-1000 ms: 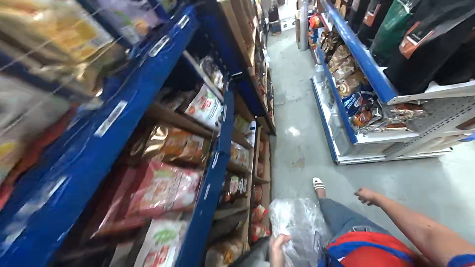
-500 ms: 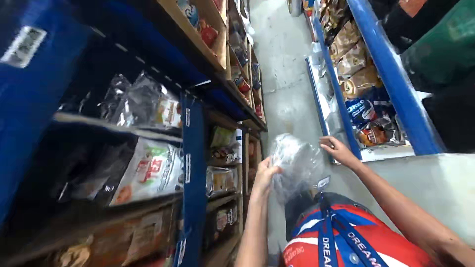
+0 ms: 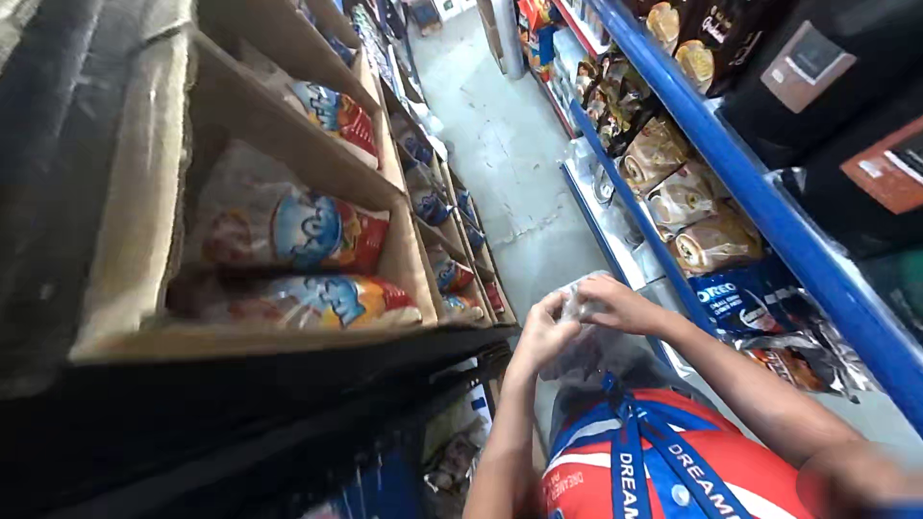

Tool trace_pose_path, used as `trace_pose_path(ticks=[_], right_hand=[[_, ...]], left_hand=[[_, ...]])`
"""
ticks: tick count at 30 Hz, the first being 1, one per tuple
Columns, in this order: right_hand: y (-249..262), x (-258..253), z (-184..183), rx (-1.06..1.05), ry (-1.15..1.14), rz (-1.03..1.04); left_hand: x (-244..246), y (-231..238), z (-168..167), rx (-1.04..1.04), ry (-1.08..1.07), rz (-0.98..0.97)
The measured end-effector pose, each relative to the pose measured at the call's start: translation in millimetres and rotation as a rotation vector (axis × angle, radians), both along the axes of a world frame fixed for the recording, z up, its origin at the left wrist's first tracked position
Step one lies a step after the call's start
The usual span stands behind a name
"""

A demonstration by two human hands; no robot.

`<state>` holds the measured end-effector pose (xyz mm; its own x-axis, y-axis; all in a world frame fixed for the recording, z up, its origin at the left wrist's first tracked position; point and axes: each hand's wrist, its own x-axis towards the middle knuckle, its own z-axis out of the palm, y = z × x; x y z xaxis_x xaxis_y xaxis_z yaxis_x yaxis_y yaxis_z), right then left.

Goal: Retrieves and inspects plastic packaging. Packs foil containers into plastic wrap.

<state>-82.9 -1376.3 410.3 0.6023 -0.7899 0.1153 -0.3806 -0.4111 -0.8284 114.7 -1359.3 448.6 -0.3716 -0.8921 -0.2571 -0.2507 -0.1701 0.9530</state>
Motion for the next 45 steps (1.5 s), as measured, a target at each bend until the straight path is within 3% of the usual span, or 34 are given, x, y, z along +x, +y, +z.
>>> trace_pose_path(ticks=[3,7,13,20,25,31,39,45], right_hand=[[-62.2,15.6,-15.0,0.016,-0.167,-0.152],[-160.3,32.7,-21.8,0.202,-0.376,-0.268],[-341.3,44.1,-8.9,0.288,-0.513,-0.224],[-551.9,73.2,21.7,0.284,-0.497,-0.172],[-702.4,94.4,26.1,0.340,-0.473,-0.172],[-870.6,124.4,39.5,0.369,-0.492,-0.206],[-1092.0,162.8,54.8,0.217,-0.489,-0.378],[-1268.3,182.5,58.0,0.270,-0.457,-0.369]], left_hand=[[16.6,-75.2,-6.7,-0.148,-0.049,-0.019],[33.0,-174.9,-8.8,-0.239,-0.053,0.035],[59.0,-337.3,7.4,-0.355,-0.227,0.080],[85.8,-515.7,42.3,-0.465,-0.461,0.069],[111.2,-666.4,15.1,-0.838,-0.515,0.134],[151.8,-865.5,8.4,-1.042,-0.349,0.045],[177.1,-1109.9,23.3,-1.123,-0.223,0.076],[200.6,-1286.5,33.1,-1.098,-0.389,-0.034]])
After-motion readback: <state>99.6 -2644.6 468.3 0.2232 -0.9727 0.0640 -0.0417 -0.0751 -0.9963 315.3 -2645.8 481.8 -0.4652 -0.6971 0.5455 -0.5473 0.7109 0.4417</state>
